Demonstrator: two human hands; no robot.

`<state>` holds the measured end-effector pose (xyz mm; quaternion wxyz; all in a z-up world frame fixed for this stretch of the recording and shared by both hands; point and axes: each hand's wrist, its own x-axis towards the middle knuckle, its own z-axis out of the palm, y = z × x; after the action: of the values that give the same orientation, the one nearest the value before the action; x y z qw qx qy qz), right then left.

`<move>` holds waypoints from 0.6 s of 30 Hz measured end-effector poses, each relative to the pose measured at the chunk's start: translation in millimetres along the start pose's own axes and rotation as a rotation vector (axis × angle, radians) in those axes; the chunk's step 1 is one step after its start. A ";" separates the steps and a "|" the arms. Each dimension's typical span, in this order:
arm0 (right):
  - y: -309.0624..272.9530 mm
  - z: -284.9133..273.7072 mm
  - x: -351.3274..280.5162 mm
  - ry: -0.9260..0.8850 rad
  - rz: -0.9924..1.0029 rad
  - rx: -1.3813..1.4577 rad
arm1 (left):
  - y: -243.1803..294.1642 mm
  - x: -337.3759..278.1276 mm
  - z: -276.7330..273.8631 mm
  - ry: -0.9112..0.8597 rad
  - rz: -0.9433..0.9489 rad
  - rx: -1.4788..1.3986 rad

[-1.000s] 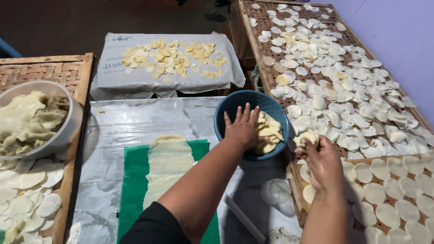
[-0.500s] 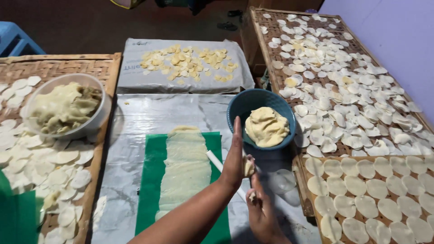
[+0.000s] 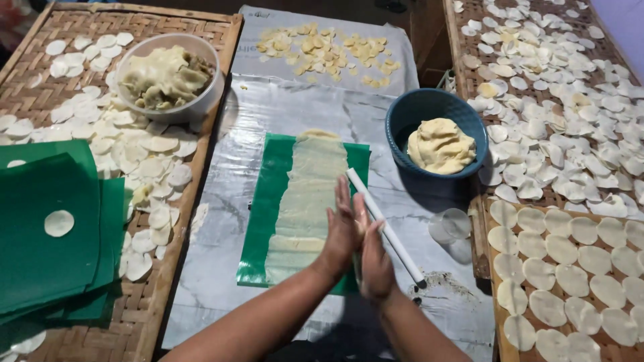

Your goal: Rolling out small portions of dough into thin sheets using a rolling pin

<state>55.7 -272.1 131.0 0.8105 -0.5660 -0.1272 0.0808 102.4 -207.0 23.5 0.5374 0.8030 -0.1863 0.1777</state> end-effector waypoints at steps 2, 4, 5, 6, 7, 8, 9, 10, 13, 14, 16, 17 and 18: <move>13.7 -32.4 22.3 0.272 0.092 0.024 | 43.3 -23.5 8.5 -0.188 -0.425 -0.154; -1.0 14.1 6.4 0.291 0.071 -0.374 | 44.1 -4.6 -14.1 -0.171 -0.488 -0.072; -8.0 37.4 -3.9 0.310 0.055 -0.769 | 45.5 2.5 -25.1 -0.160 -0.559 0.008; -5.1 38.2 -14.2 0.307 0.055 -0.769 | 34.8 3.2 -35.5 -0.157 -0.560 0.008; -2.5 38.4 -22.4 0.290 0.164 -0.322 | 23.5 6.2 -45.5 -0.043 -0.552 0.031; 0.4 38.7 -30.4 0.265 0.266 0.126 | 11.8 9.3 -55.8 0.072 -0.543 0.052; 17.3 19.8 -28.1 0.258 0.269 0.124 | 8.5 9.5 -55.6 0.079 -0.545 0.052; 34.3 0.5 -25.7 0.283 0.283 -0.048 | 5.2 9.8 -55.0 0.095 -0.546 -0.031; 87.5 -58.3 -15.5 0.373 0.327 -0.508 | -6.4 4.5 -61.7 0.097 -0.540 -0.132; 105.1 -79.0 -9.8 0.426 0.355 -0.803 | -11.3 3.4 -65.1 0.094 -0.534 -0.153; 107.9 -87.0 2.7 0.500 0.430 -0.878 | -19.8 -2.0 -71.1 0.079 -0.553 -0.119; 110.0 -90.0 9.6 0.574 0.502 -0.948 | -24.3 -4.9 -75.4 0.062 -0.570 -0.082; 109.4 -84.8 11.5 0.569 0.503 -0.947 | -25.9 -8.8 -79.5 0.065 -0.572 -0.079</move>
<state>93.4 -307.2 2.0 0.4289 -0.8772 0.2101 0.0497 100.7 -123.0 27.2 0.6025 0.7951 0.0585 0.0372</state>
